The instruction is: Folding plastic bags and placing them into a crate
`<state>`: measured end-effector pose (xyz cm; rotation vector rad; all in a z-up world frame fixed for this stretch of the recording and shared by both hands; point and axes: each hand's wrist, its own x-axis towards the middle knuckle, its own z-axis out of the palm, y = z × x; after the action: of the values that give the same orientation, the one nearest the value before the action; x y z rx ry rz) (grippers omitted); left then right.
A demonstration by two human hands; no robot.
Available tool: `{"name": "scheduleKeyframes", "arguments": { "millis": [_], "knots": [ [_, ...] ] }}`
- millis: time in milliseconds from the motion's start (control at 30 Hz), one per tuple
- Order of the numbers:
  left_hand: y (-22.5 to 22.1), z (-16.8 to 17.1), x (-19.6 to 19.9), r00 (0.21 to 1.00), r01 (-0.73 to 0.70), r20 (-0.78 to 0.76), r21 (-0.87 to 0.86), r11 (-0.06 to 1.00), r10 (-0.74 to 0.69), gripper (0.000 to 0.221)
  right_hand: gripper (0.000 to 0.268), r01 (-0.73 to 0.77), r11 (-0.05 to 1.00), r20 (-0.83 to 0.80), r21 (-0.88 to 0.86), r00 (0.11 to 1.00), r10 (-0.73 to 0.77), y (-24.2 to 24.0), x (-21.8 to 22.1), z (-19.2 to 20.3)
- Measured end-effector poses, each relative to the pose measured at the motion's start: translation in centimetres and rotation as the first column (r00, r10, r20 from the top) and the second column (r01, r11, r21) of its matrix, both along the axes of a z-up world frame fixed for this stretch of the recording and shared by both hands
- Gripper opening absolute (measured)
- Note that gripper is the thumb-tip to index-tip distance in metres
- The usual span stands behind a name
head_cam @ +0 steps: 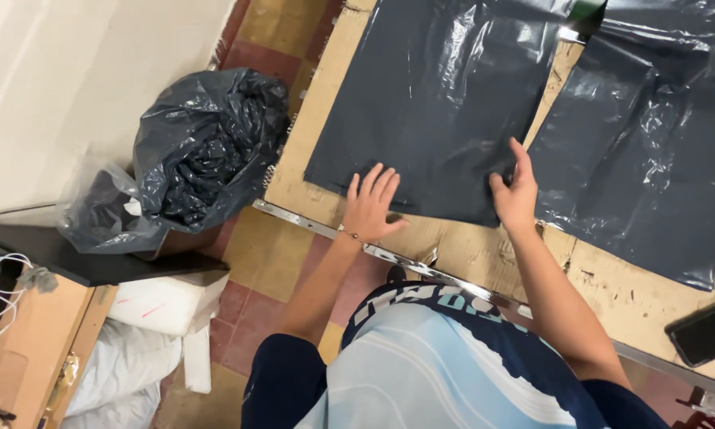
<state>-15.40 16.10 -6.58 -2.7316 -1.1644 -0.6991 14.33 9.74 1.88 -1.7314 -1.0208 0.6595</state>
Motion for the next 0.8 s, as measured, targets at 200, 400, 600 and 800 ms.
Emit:
{"name": "scheduleKeyframes", "arguments": {
  "millis": [200,400,600,800],
  "knots": [
    [2.9,-0.7,-4.4,1.000,-0.010,-0.008,0.122,0.992,0.011,0.029,0.044,-0.022,0.986,-0.256,0.166,0.964,0.065,-0.8,3.0,3.8],
    [-3.6,21.4,-13.0,0.996,0.017,0.089,-0.450,0.893,0.025,0.066,0.042,-0.529,0.843,-0.118,0.093,0.835,0.537,-13.4,7.4,12.9],
    [-3.4,34.9,-12.6,0.919,0.384,0.098,-0.438,0.813,-0.381,0.014,0.018,-0.434,0.900,0.279,-0.027,0.862,0.424,-19.1,7.6,18.5],
    [17.5,30.3,-7.9,0.931,0.287,0.057,-0.723,0.629,-0.360,0.035,0.005,-0.379,0.884,0.326,0.272,0.901,0.287,-6.6,14.2,13.0]
  ]
}}
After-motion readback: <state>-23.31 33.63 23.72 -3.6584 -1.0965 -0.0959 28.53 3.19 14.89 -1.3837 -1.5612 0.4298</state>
